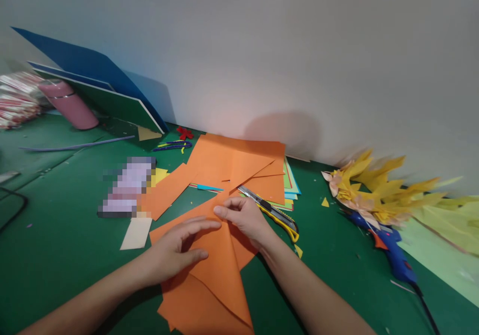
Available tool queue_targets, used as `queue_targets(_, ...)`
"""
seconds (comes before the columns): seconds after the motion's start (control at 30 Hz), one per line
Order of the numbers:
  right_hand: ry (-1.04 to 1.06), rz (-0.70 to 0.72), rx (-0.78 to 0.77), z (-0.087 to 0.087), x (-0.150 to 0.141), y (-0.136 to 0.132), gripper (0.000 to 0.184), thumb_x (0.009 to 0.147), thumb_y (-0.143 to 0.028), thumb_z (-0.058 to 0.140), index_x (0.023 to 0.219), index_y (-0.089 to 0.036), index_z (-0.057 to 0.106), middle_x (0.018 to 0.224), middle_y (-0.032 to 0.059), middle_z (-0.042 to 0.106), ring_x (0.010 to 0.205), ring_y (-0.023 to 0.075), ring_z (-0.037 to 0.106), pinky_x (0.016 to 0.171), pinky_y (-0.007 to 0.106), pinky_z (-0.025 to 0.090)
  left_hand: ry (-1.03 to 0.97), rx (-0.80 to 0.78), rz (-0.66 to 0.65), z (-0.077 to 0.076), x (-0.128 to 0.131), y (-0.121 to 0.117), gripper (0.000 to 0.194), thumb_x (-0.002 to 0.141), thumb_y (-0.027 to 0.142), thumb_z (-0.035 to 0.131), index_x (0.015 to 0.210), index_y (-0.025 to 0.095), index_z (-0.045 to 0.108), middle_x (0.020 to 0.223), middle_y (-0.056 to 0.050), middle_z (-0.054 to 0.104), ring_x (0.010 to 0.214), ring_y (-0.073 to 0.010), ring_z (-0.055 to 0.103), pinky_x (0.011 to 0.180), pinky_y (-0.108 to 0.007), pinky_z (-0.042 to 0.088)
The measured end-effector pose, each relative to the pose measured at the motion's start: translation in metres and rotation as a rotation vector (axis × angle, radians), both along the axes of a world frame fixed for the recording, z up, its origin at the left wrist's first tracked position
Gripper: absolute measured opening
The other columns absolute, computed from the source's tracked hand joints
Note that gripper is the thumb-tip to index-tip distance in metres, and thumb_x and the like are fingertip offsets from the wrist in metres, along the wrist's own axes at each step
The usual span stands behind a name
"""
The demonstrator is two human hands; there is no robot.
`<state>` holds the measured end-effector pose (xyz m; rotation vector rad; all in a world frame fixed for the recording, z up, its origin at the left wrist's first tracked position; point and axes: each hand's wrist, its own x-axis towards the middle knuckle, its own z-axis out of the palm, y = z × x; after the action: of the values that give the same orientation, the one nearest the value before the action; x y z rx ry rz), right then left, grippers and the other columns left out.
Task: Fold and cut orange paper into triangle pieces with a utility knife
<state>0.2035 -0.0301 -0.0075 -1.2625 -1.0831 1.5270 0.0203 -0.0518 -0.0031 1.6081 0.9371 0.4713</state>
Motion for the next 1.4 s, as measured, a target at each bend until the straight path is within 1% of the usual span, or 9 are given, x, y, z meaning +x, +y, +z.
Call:
queue_targets(0.17,-0.008,0.004,-0.016,-0.001,0.000,0.000,0.044,0.048,-0.051,0.083,0.047,-0.018,0.053,0.046,-0.0070,0.044,0.049,0.0073,0.032,0.052,0.027,0.022,-0.010,0.014,-0.009,-0.002,0.000,-0.001,0.054,0.074,0.007,0.059,0.125,0.027,0.058,0.139,-0.004,0.053,0.133,-0.0245,0.042,0.114,-0.048,0.027)
queue_targets(0.33,0.023,0.016,-0.035,-0.001,0.000,-0.001,0.043,0.047,-0.050,0.084,0.047,-0.018,0.054,0.047,-0.0064,0.047,0.050,0.0078,0.036,0.054,0.026,0.026,-0.003,0.016,-0.021,-0.003,0.000,-0.001,0.056,0.075,0.007,0.058,0.127,0.028,0.056,0.140,-0.002,0.052,0.134,-0.0239,0.040,0.114,-0.049,0.025)
queue_targets(0.53,0.051,0.020,-0.042,0.000,-0.001,-0.002,0.042,0.047,-0.049,0.084,0.047,-0.018,0.056,0.046,-0.0066,0.047,0.049,0.0074,0.036,0.054,0.026,0.027,-0.003,0.014,-0.027,-0.001,0.001,-0.001,0.058,0.075,0.005,0.058,0.128,0.028,0.056,0.139,-0.003,0.052,0.134,-0.0245,0.040,0.114,-0.048,0.026)
queue_targets(0.73,0.058,-0.050,-0.046,0.000,-0.001,-0.001,0.037,0.045,-0.046,0.085,0.049,-0.017,0.063,0.048,-0.0049,0.051,0.050,0.0076,0.037,0.054,0.027,0.028,-0.009,0.007,-0.030,-0.002,-0.001,-0.002,0.059,0.076,0.007,0.055,0.131,0.028,0.052,0.145,-0.002,0.046,0.136,-0.0235,0.037,0.115,-0.047,0.025)
queue_targets(0.9,0.176,-0.114,-0.103,-0.003,0.001,0.000,0.032,0.046,-0.042,0.087,0.057,-0.018,0.069,0.047,-0.0062,0.050,0.047,0.0060,0.034,0.049,0.024,0.024,0.067,-0.002,-0.057,0.005,0.000,-0.002,0.058,0.075,0.005,0.053,0.130,0.023,0.053,0.144,-0.005,0.046,0.134,-0.0239,0.040,0.114,-0.046,0.029)
queue_targets(1.0,0.216,-0.124,-0.121,-0.003,0.002,0.000,0.031,0.046,-0.040,0.088,0.056,-0.018,0.069,0.046,-0.0066,0.049,0.046,0.0050,0.033,0.047,0.023,0.024,0.074,-0.003,-0.058,0.006,0.001,-0.002,0.058,0.075,0.005,0.052,0.131,0.024,0.053,0.144,-0.005,0.046,0.134,-0.0239,0.040,0.113,-0.046,0.030)
queue_targets(1.23,0.249,-0.197,-0.124,0.002,0.005,0.005,0.038,0.040,-0.043,0.089,0.058,-0.017,0.067,0.050,-0.0045,0.052,0.048,0.0064,0.043,0.048,0.021,0.033,0.141,0.069,-0.124,0.007,0.003,-0.005,0.061,0.070,0.003,0.056,0.126,0.027,0.058,0.134,-0.003,0.057,0.126,-0.0248,0.049,0.109,-0.043,0.036)
queue_targets(1.33,0.246,-0.198,-0.092,0.002,0.004,0.005,0.041,0.044,-0.049,0.087,0.061,-0.016,0.069,0.051,-0.0046,0.051,0.049,0.0061,0.043,0.048,0.020,0.032,0.131,0.071,-0.100,0.007,0.003,-0.007,0.059,0.071,0.004,0.056,0.126,0.026,0.058,0.134,-0.004,0.057,0.125,-0.0253,0.051,0.108,-0.043,0.038)
queue_targets(1.4,0.249,-0.187,-0.059,0.000,0.002,0.003,0.044,0.048,-0.054,0.084,0.066,-0.016,0.071,0.055,-0.0035,0.053,0.051,0.0068,0.044,0.049,0.020,0.033,0.124,0.075,-0.085,0.006,0.003,-0.006,0.059,0.072,0.006,0.056,0.128,0.026,0.057,0.137,-0.004,0.054,0.128,-0.0251,0.048,0.110,-0.043,0.036)
